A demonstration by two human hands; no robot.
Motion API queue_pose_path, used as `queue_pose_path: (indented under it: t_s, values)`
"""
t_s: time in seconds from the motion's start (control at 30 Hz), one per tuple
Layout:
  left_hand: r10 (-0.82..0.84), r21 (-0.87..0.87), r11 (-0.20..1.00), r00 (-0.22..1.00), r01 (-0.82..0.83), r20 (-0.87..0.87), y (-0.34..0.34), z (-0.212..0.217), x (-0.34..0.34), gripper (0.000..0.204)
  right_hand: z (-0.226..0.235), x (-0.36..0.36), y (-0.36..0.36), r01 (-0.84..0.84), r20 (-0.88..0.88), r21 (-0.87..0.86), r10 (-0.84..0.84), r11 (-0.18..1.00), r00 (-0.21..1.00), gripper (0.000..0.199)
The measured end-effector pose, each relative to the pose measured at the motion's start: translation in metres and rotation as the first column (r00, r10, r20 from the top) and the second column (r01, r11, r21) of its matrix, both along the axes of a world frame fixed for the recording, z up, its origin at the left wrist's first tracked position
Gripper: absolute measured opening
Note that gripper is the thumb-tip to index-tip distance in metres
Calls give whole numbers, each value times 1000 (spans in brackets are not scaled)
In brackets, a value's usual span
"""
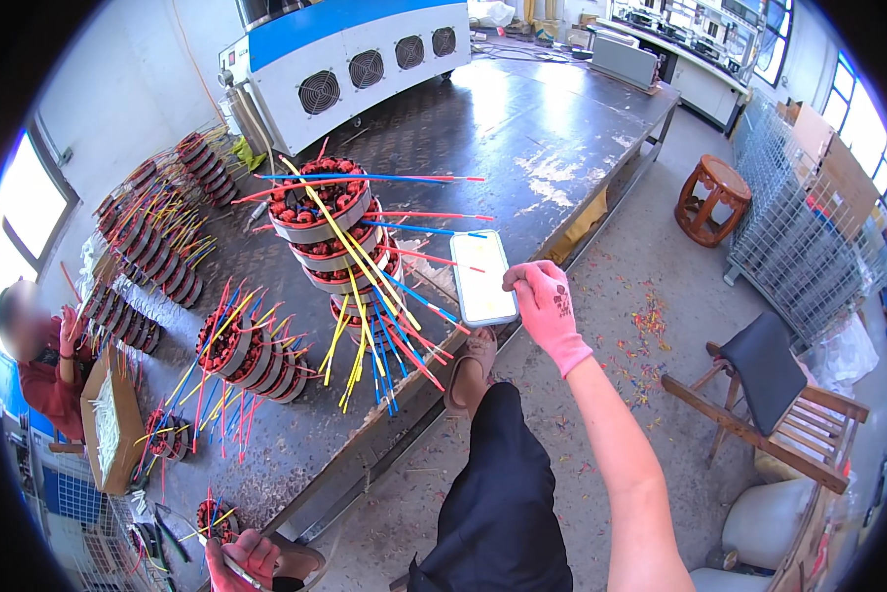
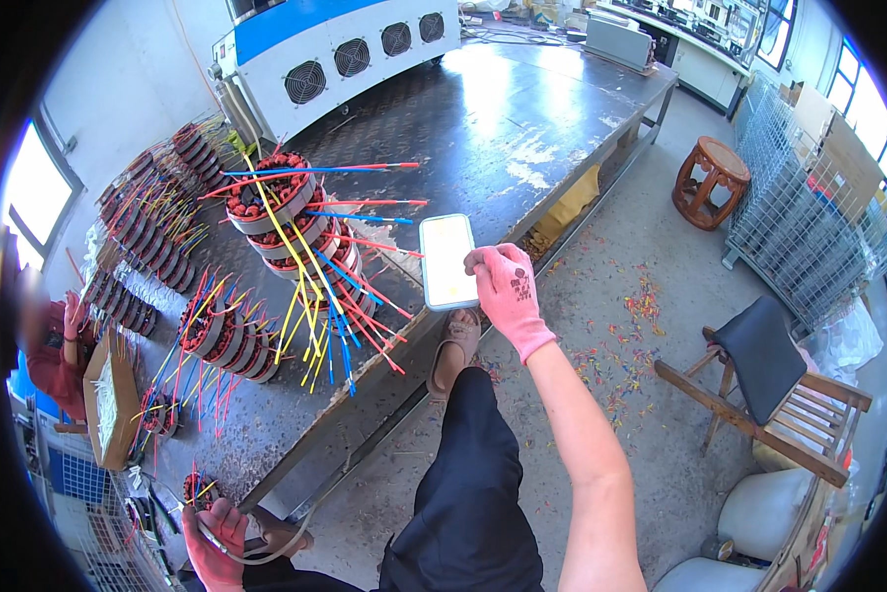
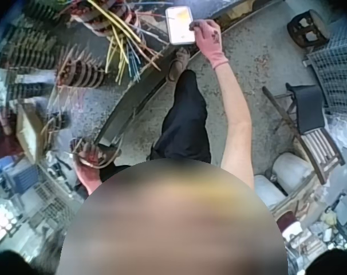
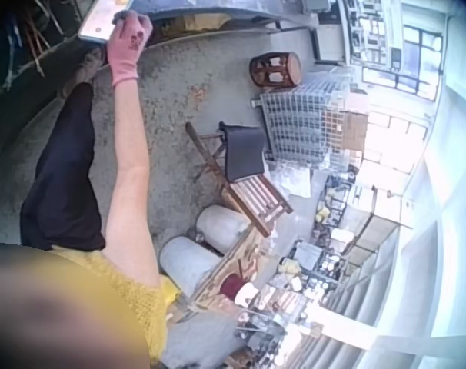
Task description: The person uses a soldering iron to heat and join the ends of multicolored wires protruding from stacked circular components on a workbench. They hold each component with a gloved hand, apply the soldering iron to individual wire ends, and then place the component back on the table. The process is repeated across several components.
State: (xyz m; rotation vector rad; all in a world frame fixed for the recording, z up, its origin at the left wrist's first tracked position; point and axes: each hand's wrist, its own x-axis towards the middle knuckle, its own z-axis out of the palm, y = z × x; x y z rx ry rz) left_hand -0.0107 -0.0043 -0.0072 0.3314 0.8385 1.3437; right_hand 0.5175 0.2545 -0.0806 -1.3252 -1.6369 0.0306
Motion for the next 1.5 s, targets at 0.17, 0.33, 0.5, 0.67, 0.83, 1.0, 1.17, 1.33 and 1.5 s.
queue_pose_path:
  t_s: [0.17,0.33,0.5,0.67,0.83,1.0,1.17,1.33,1.5]
  values:
    - [-25,8,1000,1000,25,-3,1,2,-1,49,1,-1,2,29,38,-3,-28,1000,999,10]
    - [186,-53,977,946,-207,-264,11,20,45,46,12,4,-9,121,-101,40,-117,992,988,12]
    - [168,18,986,970,-168,-174,4,11,43,43,49,1,-34,-47,-668,103,104,994,737,20]
    - [97,-10,995,995,-97,-25,-17,14,30,45,80,-82,-120,-432,-782,-52,232,900,578,24]
    - [-130,159,973,965,169,-230,3,13,71,57,63,-193,-211,-803,-591,-318,557,503,583,29]
    - [-175,90,972,927,216,-333,-20,2,79,64,73,-269,-242,-882,-819,-461,339,95,464,39]
    - [-275,41,953,916,300,-292,-26,-1,65,62,76,-298,-239,-889,-884,-454,157,-55,441,38]
    - [-409,48,891,843,451,-349,-42,-2,39,53,67,-301,-238,-882,-886,-462,79,-93,456,36]
    - [-489,-112,642,293,758,-822,-36,37,-57,46,84,-294,-231,-836,-838,-538,-40,-111,544,37]
